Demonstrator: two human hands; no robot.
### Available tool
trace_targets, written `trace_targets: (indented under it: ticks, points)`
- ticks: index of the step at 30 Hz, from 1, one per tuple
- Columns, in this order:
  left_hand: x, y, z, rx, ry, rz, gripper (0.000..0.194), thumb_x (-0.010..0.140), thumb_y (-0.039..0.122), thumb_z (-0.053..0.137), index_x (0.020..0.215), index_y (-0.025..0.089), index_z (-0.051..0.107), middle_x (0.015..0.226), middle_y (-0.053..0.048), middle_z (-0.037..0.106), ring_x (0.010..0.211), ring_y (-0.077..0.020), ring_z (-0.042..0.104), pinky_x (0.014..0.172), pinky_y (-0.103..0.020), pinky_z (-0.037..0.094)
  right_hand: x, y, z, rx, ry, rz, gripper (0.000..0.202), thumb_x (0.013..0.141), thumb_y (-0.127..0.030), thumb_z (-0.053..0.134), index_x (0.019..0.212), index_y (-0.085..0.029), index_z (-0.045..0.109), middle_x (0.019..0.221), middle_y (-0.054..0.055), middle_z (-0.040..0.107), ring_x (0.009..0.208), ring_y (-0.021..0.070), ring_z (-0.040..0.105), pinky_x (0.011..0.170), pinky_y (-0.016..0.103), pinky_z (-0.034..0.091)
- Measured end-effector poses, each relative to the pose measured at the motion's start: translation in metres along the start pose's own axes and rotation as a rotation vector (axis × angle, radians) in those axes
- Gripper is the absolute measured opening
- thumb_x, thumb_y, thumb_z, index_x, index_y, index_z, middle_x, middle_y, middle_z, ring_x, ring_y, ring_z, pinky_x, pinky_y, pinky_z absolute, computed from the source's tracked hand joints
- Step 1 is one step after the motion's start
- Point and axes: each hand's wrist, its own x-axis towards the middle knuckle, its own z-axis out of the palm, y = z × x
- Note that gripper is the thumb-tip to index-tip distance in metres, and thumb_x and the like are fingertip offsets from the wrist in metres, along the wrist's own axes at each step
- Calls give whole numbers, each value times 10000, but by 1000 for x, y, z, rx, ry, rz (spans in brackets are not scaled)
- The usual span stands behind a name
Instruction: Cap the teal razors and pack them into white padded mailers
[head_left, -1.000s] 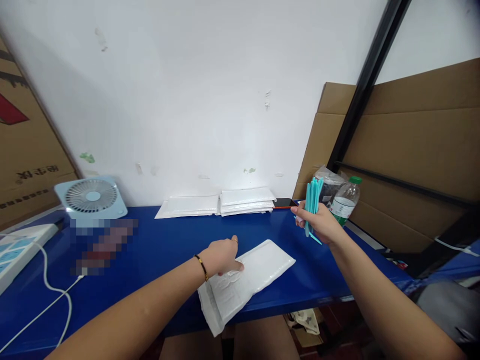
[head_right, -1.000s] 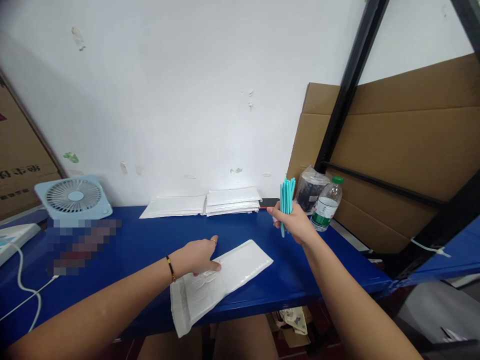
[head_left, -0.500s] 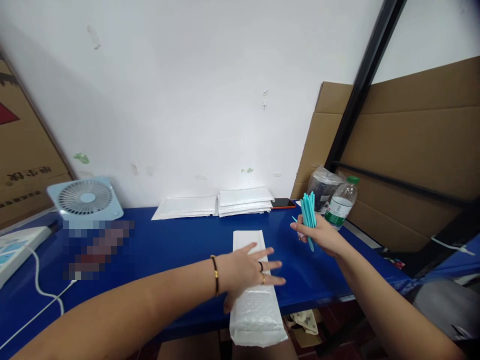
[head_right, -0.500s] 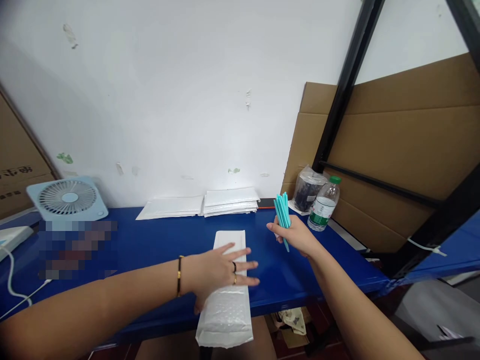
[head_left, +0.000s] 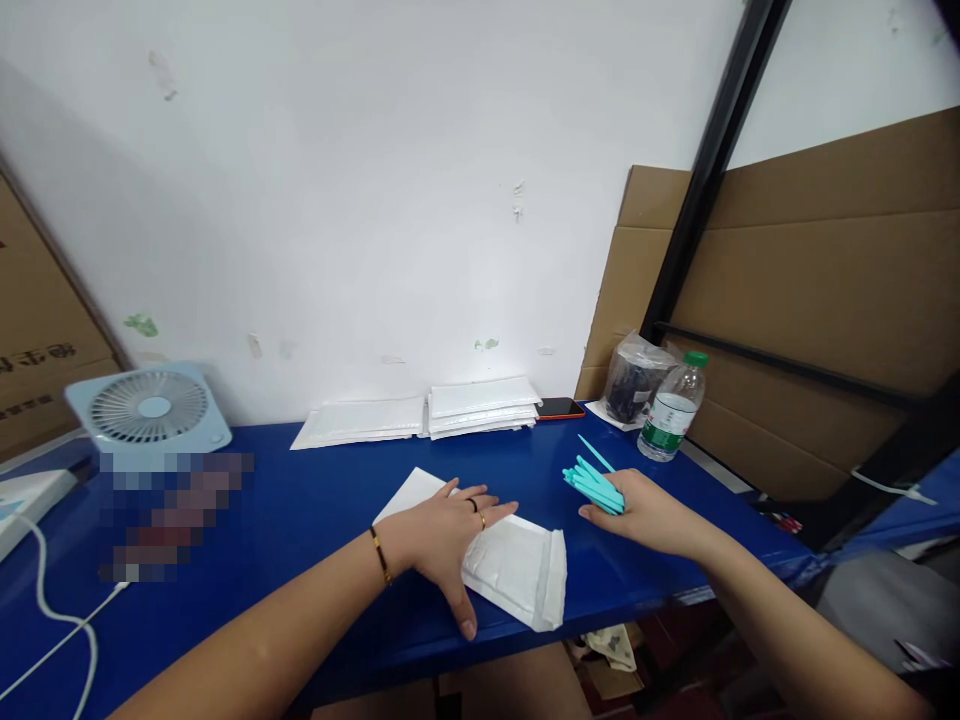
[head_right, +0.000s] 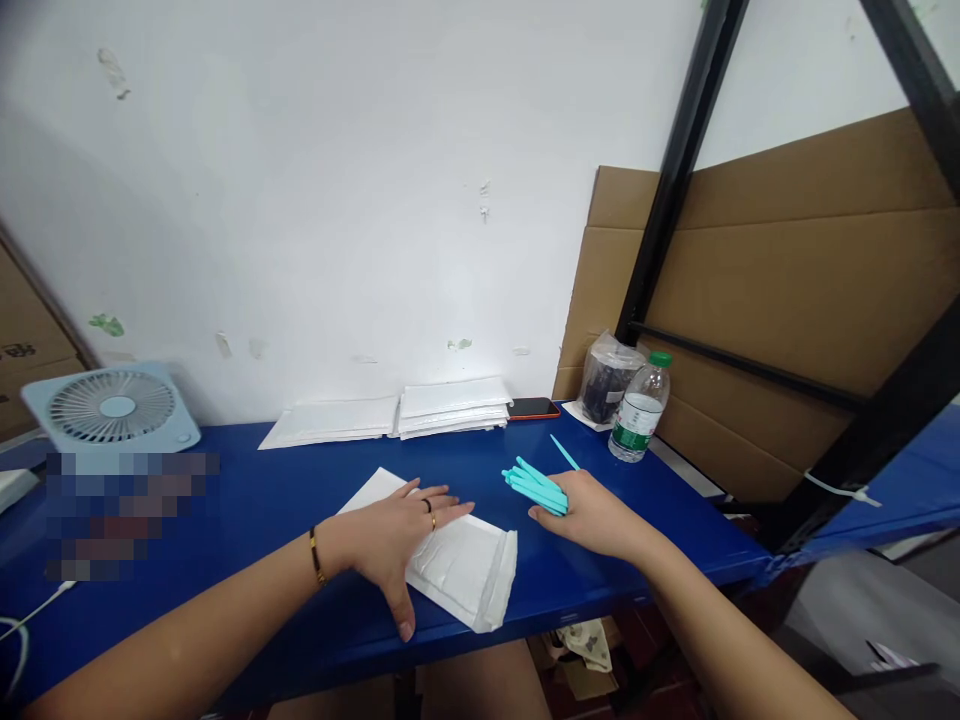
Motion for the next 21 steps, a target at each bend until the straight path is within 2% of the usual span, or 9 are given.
trace_targets:
  ticks: [2, 5, 7, 10, 13, 17, 21]
  points:
    - [-6, 4, 6, -5, 33, -24, 1127, 445, 539, 733, 1392, 245, 198, 1332, -125, 416, 1202, -335, 378, 1039, -503, 154, 1, 1, 2, -71, -17, 0, 261, 776, -375, 503, 596, -188, 478, 533, -20, 512, 482, 123, 434, 466, 229, 261]
    - [-9, 12, 11, 22, 139, -100, 899, 503, 411, 708, 1310, 240, 350, 1150, -95, 538, 1037, -289, 499, 963, -418, 299, 2, -2, 4, -202, -26, -28, 176, 782, -300, 486, 657, -191, 545, 592, 4, 583, 537, 146, 514, 496, 231, 282]
    - [-9, 15, 10, 43, 220, -167, 753, 517, 325, 679, 1224, 246, 432, 1043, -65, 565, 956, -265, 526, 899, -379, 345, 3, -5, 4, -300, -42, -41, 142, 768, -247, 485, 663, -193, 565, 605, 11, 601, 556, 150, 542, 513, 233, 288]
    - [-8, 15, 6, 31, 319, -248, 619, 560, 276, 624, 1156, 241, 461, 1016, -49, 561, 932, -244, 526, 833, -341, 366, 6, -11, 5, -484, -59, -14, 86, 715, -186, 505, 656, -195, 567, 630, 21, 623, 581, 168, 573, 508, 237, 276]
    - [-9, 14, 3, 2, 379, -270, 583, 575, 273, 608, 1137, 236, 457, 1029, -46, 550, 923, -231, 521, 789, -320, 374, 8, -14, 5, -657, -57, 29, 89, 675, -149, 513, 699, -200, 582, 686, 38, 651, 626, 203, 606, 500, 240, 273]
    - [-8, 15, 1, 2, 434, -290, 575, 577, 261, 609, 1129, 240, 453, 1025, -37, 544, 926, -226, 516, 789, -325, 374, 14, -21, 2, -787, -76, 23, 110, 684, -133, 518, 740, -185, 597, 732, 70, 666, 670, 235, 631, 524, 254, 327]
    - [3, 22, -2, -1, 479, -334, 560, 597, 278, 604, 1133, 232, 448, 1051, -52, 540, 971, -245, 500, 812, -338, 369, 28, -45, -6, -901, -108, -17, 123, 693, -77, 519, 738, -160, 597, 734, 110, 666, 678, 258, 642, 541, 276, 363]
